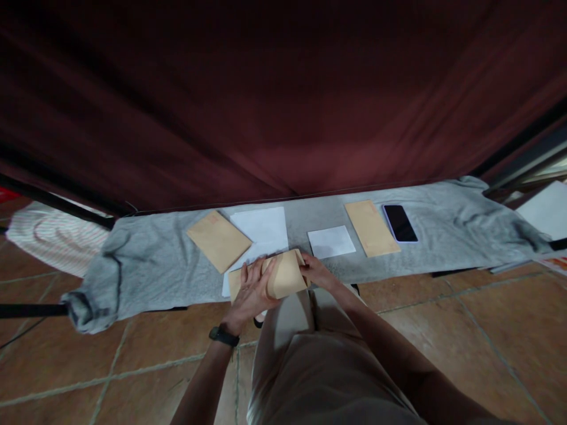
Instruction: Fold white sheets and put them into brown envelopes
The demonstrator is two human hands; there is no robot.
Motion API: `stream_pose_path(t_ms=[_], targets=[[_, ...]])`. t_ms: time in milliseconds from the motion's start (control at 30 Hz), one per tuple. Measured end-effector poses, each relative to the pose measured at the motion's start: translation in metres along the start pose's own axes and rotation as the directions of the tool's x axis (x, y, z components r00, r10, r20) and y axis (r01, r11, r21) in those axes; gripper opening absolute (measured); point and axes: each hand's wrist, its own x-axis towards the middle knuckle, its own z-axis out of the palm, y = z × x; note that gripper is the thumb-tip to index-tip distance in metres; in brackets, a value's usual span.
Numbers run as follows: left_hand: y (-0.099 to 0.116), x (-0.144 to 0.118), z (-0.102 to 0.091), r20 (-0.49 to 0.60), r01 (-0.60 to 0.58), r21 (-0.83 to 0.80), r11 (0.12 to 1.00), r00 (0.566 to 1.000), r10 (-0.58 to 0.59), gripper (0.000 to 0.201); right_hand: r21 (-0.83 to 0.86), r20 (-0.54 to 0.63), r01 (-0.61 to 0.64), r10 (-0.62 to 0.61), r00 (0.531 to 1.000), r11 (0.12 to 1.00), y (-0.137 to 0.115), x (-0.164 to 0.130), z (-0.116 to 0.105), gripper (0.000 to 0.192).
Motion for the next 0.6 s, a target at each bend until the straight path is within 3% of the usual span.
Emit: stream_pose_path(t_ms=[67,133,200,267,367,467,600], targets=[[0.001,0.001,0.000,-0.012,0.000,0.006,1.000,1.000,0.000,0.118,-0.208,-0.101,0.053,-0.076,0.992,0.977,-0.005,-0.004,-0.002,0.031],[0.002,0.003,0.001,-0.023,-0.003,0.018,1.000,1.000,0.004,0.115,-0.455,-0.178,0.060,-0.157,0.971,0.889,-0.011,-0.010,-0.003,0.028],[0.003,0.004,0.002,-0.026,-0.010,0.031,0.999,1.000,0.011,0.112,-0.631,-0.153,0.055,-0.194,0.969,0.774,-0.016,-0.015,-0.004,0.022],[0.005,0.005,0.003,-0.024,-0.018,0.045,0.999,1.000,0.019,0.109,-0.701,-0.068,0.074,-0.170,0.983,0.709,-0.020,-0.020,-0.004,0.021],[0.007,0.006,0.003,-0.027,-0.026,0.058,0.998,0.999,0.027,0.108,-0.633,0.015,0.075,-0.084,0.996,0.771,-0.020,-0.021,-0.007,0.024],[0.010,0.007,0.001,-0.022,-0.037,0.061,0.997,0.999,0.038,0.108,-0.357,0.092,0.054,-0.022,0.995,0.932,-0.017,-0.019,-0.015,0.023],[0.016,0.010,-0.006,0.018,-0.089,0.062,0.994,0.996,0.088,0.105,-0.054,0.199,-0.027,0.037,0.979,0.998,-0.020,-0.018,-0.031,0.014]])
